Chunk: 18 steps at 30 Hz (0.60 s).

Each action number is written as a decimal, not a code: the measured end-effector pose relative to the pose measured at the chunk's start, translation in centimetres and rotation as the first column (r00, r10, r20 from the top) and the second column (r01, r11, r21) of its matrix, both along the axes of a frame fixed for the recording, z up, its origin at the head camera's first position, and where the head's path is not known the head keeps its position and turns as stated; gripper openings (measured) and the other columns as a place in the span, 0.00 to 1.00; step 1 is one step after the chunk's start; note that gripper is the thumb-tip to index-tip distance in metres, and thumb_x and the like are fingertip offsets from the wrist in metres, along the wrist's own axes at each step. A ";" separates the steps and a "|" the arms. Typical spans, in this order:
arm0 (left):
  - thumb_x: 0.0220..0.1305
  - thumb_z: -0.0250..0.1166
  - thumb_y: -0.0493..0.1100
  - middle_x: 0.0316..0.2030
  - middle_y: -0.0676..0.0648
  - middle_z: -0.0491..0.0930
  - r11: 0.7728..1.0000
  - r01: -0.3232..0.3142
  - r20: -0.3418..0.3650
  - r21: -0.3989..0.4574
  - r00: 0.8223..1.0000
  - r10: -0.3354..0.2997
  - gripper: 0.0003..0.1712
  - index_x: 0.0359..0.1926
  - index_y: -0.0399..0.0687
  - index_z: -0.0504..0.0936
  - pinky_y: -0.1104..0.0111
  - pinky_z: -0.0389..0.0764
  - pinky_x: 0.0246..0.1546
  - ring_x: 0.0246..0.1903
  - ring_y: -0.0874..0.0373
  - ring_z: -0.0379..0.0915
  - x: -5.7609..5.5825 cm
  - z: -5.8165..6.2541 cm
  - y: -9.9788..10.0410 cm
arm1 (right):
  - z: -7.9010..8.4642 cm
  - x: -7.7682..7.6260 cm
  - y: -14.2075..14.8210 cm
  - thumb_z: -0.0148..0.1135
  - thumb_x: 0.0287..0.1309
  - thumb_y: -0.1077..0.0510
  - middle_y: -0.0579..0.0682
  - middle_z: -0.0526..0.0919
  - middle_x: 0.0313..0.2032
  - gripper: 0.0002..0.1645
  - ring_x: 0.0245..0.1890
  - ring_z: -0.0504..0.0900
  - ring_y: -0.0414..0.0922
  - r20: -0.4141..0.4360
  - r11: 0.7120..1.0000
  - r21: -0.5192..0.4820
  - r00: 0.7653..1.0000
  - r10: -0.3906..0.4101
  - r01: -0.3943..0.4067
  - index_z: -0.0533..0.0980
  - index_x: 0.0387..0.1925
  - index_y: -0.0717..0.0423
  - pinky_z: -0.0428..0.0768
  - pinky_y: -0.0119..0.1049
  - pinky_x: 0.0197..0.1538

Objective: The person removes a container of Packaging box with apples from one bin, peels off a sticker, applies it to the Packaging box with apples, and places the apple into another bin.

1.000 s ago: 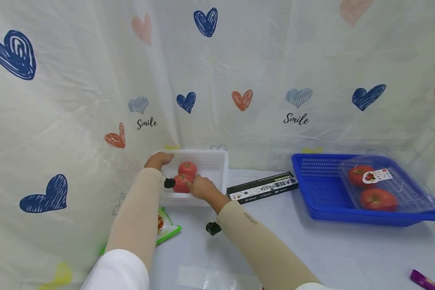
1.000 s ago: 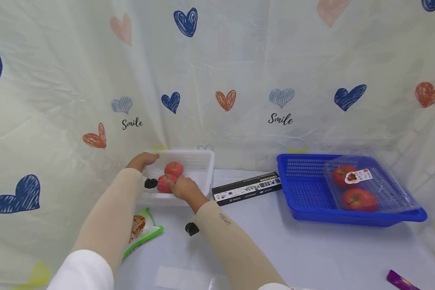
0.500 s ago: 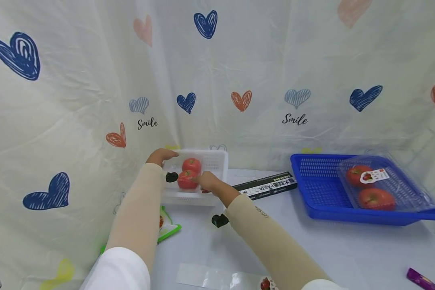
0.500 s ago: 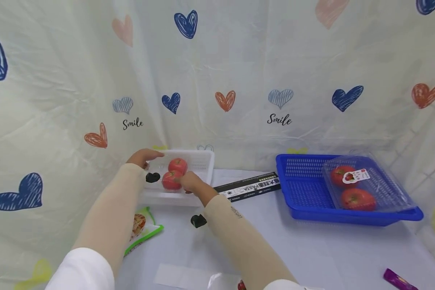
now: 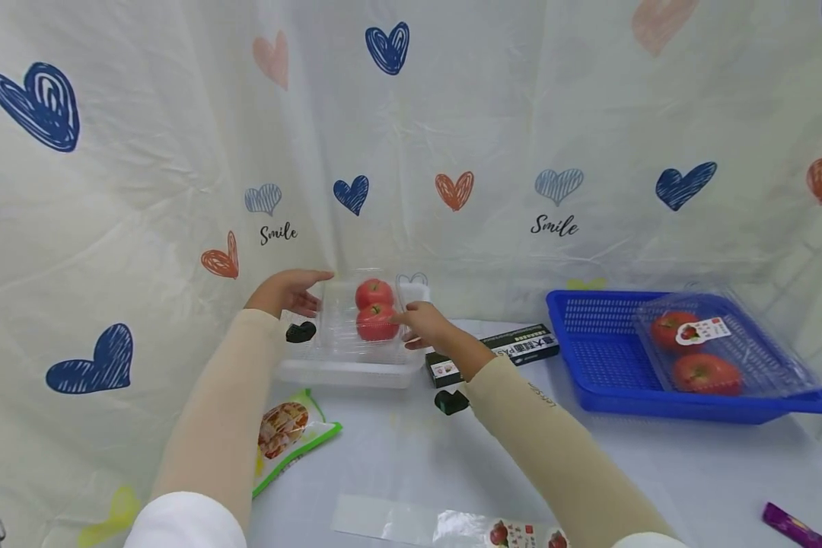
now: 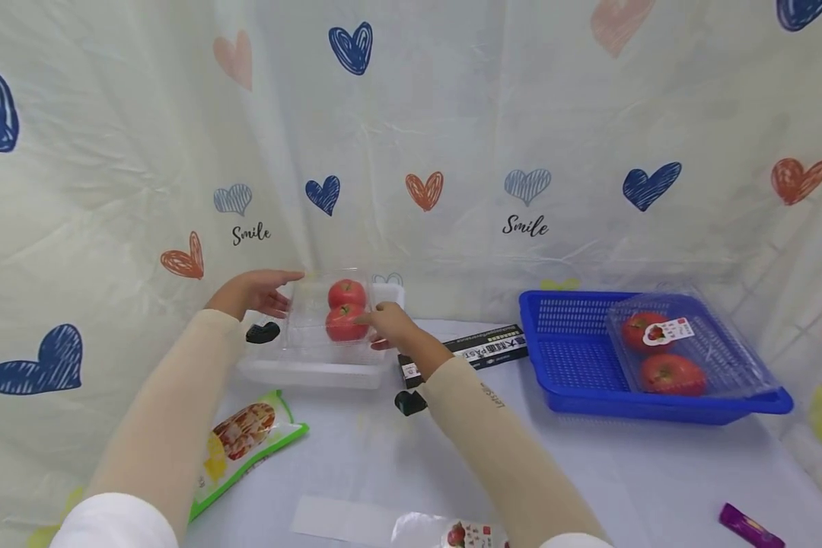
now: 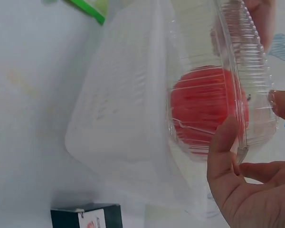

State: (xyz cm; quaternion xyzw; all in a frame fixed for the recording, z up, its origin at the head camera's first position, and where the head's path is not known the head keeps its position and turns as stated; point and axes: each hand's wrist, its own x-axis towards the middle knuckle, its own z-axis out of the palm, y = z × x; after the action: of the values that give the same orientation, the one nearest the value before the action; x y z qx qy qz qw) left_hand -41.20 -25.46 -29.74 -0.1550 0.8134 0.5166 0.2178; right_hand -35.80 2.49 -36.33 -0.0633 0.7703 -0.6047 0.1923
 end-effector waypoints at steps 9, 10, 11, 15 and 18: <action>0.65 0.56 0.68 0.39 0.39 0.75 0.986 0.155 -0.068 0.068 0.986 -0.151 0.41 0.65 0.44 0.62 0.58 0.79 0.48 0.29 0.55 0.79 0.8 0.1 -0.1 | 2.2 2.1 3.1 0.61 0.63 0.49 0.57 0.70 0.60 0.43 0.49 0.78 0.56 -0.035 1.000 0.008 0.999 0.029 -0.029 0.54 0.72 0.57 0.80 0.47 0.49; 0.65 0.55 0.69 0.38 0.39 0.75 0.983 0.165 -0.076 0.080 0.984 -0.160 0.42 0.66 0.44 0.61 0.58 0.79 0.47 0.28 0.55 0.79 0.8 0.0 -0.1 | 2.3 2.4 3.4 0.61 0.63 0.49 0.57 0.71 0.59 0.43 0.49 0.78 0.56 -0.037 0.999 0.002 0.999 0.034 -0.034 0.54 0.72 0.58 0.80 0.48 0.49; 0.65 0.55 0.70 0.36 0.40 0.75 0.980 0.174 -0.082 0.094 0.983 -0.167 0.43 0.66 0.44 0.59 0.59 0.80 0.46 0.27 0.55 0.78 0.9 -0.1 -0.2 | 2.4 2.6 3.7 0.61 0.63 0.49 0.57 0.71 0.59 0.43 0.49 0.79 0.56 -0.042 0.999 0.000 0.998 0.042 -0.042 0.54 0.72 0.58 0.80 0.49 0.50; 0.65 0.54 0.70 0.35 0.41 0.75 0.975 0.174 -0.097 0.137 0.982 -0.162 0.45 0.70 0.46 0.53 0.62 0.83 0.39 0.28 0.55 0.77 1.0 -0.6 -0.3 | 2.5 3.7 4.5 0.59 0.65 0.52 0.57 0.74 0.56 0.38 0.47 0.81 0.58 -0.048 0.996 -0.042 0.996 0.075 -0.077 0.57 0.71 0.60 0.81 0.50 0.47; 0.67 0.52 0.68 0.36 0.42 0.74 0.975 0.168 -0.122 0.143 0.981 -0.152 0.45 0.72 0.46 0.51 0.64 0.83 0.37 0.29 0.54 0.77 1.1 -0.9 -0.6 | 2.4 4.5 4.9 0.58 0.65 0.54 0.58 0.76 0.53 0.36 0.42 0.83 0.58 -0.060 0.993 -0.065 0.994 0.094 -0.098 0.58 0.70 0.61 0.81 0.49 0.45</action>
State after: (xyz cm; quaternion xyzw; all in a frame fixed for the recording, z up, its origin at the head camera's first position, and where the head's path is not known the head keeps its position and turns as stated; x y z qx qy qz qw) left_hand -40.08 -26.07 -30.68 -0.0430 0.7921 0.5659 0.2248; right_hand -31.30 7.41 -33.91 -0.1242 0.7504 -0.6187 0.1969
